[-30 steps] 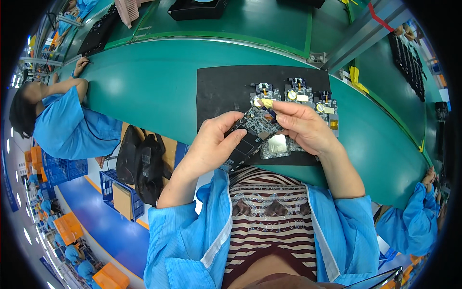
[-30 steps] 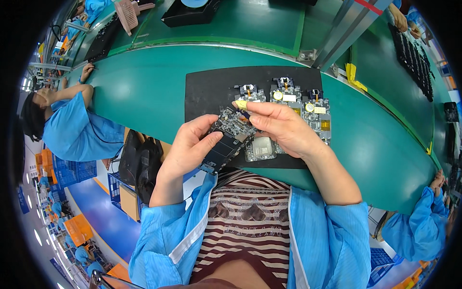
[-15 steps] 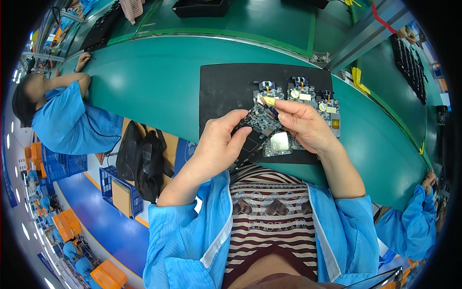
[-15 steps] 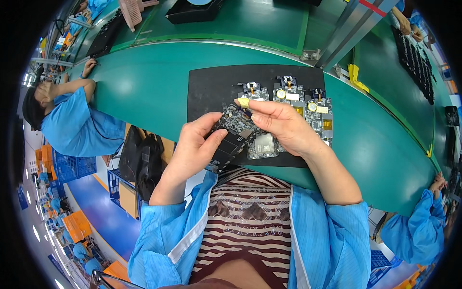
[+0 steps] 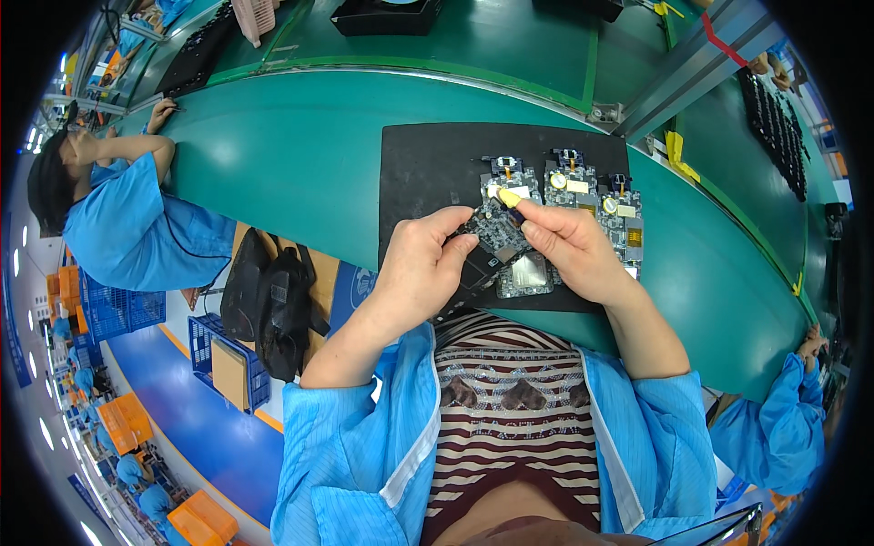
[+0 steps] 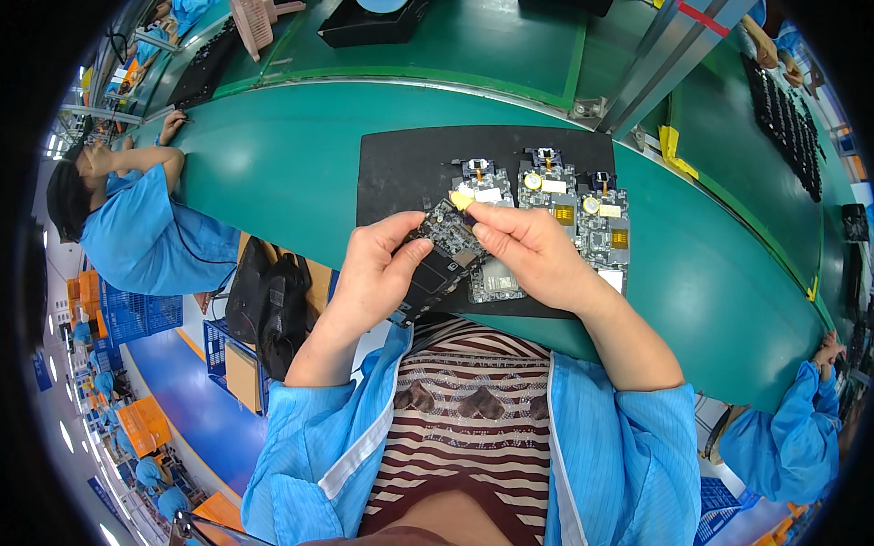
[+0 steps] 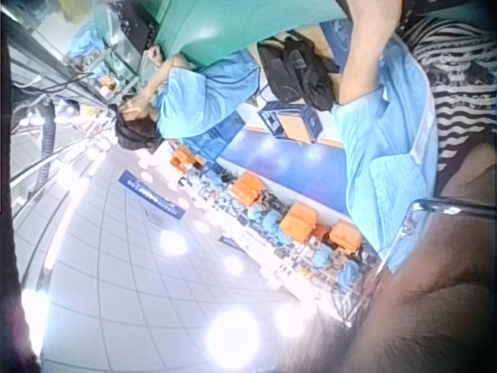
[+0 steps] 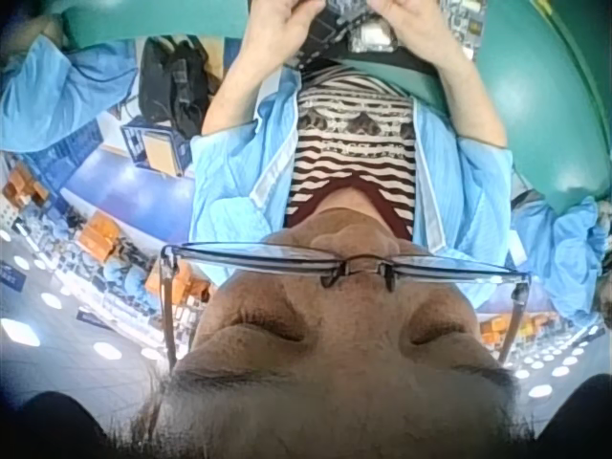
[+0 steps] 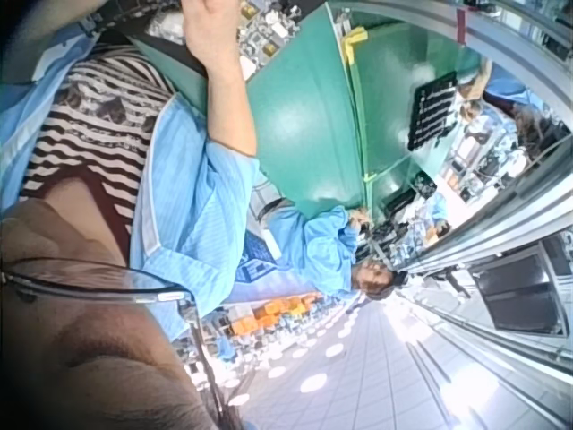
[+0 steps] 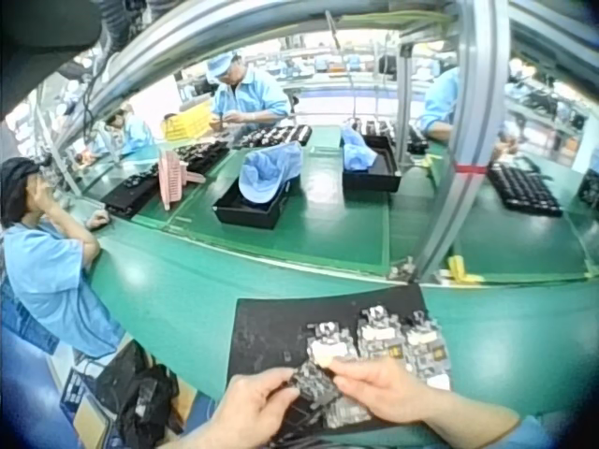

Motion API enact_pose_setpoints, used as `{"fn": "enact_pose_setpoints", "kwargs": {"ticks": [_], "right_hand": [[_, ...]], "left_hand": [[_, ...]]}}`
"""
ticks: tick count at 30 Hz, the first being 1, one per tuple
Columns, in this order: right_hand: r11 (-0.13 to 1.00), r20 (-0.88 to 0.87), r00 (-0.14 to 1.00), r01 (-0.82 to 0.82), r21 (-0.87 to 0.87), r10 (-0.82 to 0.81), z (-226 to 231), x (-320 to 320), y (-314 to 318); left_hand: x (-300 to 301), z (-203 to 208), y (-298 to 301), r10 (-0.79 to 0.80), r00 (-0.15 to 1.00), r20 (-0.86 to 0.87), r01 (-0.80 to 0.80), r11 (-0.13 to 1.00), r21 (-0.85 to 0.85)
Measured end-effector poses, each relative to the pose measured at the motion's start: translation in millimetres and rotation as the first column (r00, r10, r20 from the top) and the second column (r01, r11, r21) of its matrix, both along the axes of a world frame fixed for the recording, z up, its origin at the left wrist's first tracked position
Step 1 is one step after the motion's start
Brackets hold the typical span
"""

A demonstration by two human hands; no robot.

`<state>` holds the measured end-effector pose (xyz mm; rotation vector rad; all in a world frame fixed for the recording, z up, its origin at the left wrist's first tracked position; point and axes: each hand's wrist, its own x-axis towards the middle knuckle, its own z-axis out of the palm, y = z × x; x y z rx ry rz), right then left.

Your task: Assembling electronic components for smartphones on a factory production line.

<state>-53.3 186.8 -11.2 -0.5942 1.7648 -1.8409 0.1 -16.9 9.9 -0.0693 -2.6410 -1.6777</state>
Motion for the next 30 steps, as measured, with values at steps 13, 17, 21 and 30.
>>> {"fn": "enact_pose_setpoints", "kwargs": {"ticks": [13, 17, 21, 30], "right_hand": [[0.923, -0.065, 0.984, -0.132, 0.363, 0.166, 18.3, 2.6, -8.1], [0.931, -0.603, 0.78, 0.077, 0.356, 0.166, 13.3, 1.1, -4.8], [0.905, -0.609, 0.787, 0.327, 0.273, -0.1, 16.4, -6.6, 19.5], [0.825, -0.502, 0.803, 0.497, 0.269, -0.321, -5.2, -13.0, 51.8]], "left_hand": [[2.2, -10.2, -8.5, -0.029, 0.996, 0.082, 0.031, 0.999, -0.033], [-6.2, -24.3, -16.6, 0.006, 0.999, 0.038, -0.007, 0.999, 0.038], [-23.3, -29.2, -39.8, 0.204, 0.979, -0.009, -0.203, 0.968, -0.149], [-30.1, -20.0, 0.8, 0.165, 0.915, -0.369, -0.387, 0.623, -0.679]]}}
